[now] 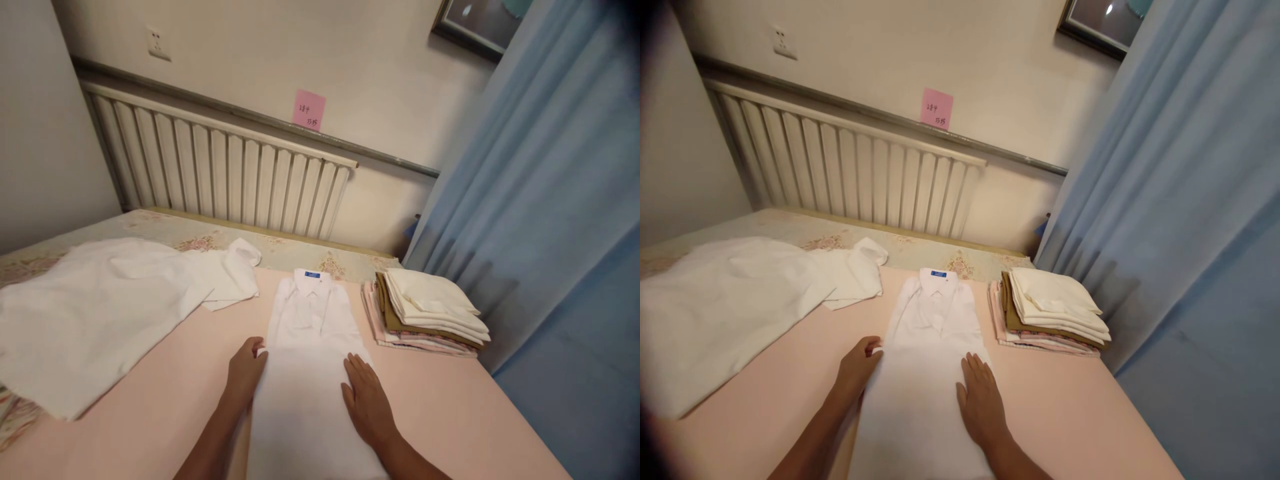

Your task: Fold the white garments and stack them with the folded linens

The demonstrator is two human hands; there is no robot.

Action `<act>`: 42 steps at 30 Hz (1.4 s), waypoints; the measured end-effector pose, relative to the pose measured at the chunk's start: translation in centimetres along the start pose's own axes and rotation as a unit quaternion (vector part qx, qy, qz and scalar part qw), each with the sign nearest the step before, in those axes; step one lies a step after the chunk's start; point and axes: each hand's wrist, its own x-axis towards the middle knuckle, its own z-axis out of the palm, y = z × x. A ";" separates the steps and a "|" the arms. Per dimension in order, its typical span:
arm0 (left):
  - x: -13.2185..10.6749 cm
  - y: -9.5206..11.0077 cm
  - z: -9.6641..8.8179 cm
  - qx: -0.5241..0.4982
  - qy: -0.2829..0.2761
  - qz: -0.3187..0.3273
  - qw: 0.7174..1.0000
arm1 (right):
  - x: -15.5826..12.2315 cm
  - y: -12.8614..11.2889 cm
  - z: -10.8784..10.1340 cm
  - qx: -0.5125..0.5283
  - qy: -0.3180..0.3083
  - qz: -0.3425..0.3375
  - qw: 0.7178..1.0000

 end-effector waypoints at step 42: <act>-1.4 1.0 0.3 -0.179 -0.130 -0.043 0.974 | 0.0 0.1 0.1 -0.012 0.004 -0.004 1.000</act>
